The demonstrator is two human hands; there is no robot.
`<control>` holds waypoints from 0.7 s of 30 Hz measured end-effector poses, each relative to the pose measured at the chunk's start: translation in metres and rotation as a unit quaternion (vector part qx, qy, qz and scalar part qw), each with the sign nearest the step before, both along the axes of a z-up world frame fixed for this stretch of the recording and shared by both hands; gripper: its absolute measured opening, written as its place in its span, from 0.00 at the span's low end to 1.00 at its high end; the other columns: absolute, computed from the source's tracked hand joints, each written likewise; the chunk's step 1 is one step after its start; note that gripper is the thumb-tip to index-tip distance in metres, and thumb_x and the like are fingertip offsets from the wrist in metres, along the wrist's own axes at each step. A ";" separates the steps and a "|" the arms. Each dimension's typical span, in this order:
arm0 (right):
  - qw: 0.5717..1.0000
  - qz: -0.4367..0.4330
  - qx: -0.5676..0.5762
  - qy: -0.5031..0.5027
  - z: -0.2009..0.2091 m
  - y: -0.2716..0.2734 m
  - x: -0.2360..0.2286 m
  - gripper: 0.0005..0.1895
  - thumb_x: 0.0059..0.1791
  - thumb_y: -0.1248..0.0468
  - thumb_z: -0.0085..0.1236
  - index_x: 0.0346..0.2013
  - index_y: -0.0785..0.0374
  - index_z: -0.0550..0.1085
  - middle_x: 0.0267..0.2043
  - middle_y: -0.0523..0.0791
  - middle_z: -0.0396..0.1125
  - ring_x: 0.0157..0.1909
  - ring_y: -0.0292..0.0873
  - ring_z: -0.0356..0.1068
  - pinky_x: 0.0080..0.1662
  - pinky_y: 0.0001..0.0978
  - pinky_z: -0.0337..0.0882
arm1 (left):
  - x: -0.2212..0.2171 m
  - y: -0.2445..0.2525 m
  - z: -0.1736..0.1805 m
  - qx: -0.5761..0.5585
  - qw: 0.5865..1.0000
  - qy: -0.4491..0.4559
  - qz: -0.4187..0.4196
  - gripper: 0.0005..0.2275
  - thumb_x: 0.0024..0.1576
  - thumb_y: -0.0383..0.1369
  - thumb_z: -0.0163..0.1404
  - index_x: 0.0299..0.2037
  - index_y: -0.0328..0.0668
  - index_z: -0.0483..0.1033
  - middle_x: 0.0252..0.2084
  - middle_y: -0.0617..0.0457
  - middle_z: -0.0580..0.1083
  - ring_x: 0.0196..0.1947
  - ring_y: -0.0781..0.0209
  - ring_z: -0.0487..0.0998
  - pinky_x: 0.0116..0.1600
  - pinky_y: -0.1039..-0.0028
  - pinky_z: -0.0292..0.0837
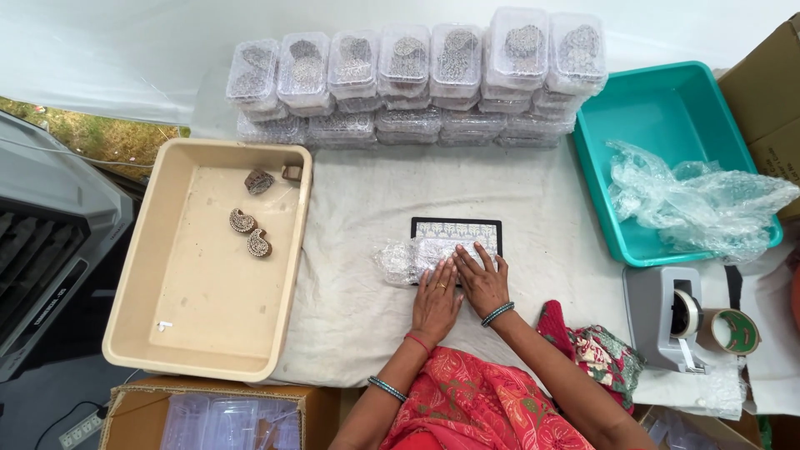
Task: The person wraps a small rectangular item in bubble wrap and secures it with tape. They then wipe several small, ornate metal objects with a cloth and place them into a clear plastic container.
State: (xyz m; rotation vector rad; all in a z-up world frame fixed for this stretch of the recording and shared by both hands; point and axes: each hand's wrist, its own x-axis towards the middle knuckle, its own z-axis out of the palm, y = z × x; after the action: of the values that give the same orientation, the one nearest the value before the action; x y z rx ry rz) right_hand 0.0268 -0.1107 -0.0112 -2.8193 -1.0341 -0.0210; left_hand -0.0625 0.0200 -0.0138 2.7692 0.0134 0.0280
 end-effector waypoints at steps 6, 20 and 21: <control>0.999 0.009 0.024 -0.026 -0.003 -0.001 -0.002 0.28 0.53 0.55 0.50 0.70 0.46 0.65 0.77 0.33 0.48 0.78 0.43 0.42 0.65 0.58 0.48 | -0.001 0.005 -0.006 0.017 1.000 -0.013 -0.006 0.29 0.64 0.42 0.41 0.74 0.40 0.54 0.79 0.53 0.50 0.78 0.59 0.45 0.77 0.59 0.35; 0.998 0.032 0.042 0.032 0.004 0.002 0.012 0.26 0.53 0.57 0.49 0.68 0.45 0.66 0.76 0.33 0.53 0.77 0.43 0.46 0.64 0.53 0.54 | -0.004 0.008 0.003 0.070 0.998 -0.004 -0.003 0.30 0.61 0.42 0.47 0.74 0.49 0.56 0.78 0.58 0.51 0.79 0.57 0.42 0.76 0.47 0.30; 0.999 0.036 0.001 0.019 0.007 0.004 0.013 0.25 0.54 0.56 0.48 0.67 0.44 0.66 0.76 0.32 0.52 0.77 0.42 0.46 0.64 0.54 0.53 | -0.004 0.006 0.004 0.121 0.993 -0.005 -0.006 0.30 0.62 0.42 0.48 0.75 0.50 0.56 0.78 0.56 0.50 0.79 0.57 0.41 0.77 0.47 0.30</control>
State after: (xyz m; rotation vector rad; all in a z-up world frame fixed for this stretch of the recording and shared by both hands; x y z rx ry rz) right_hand 0.0394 -0.1072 -0.0040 -2.7670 -1.1250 0.0391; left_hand -0.0668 0.0262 -0.0103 3.0105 -0.0096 0.0442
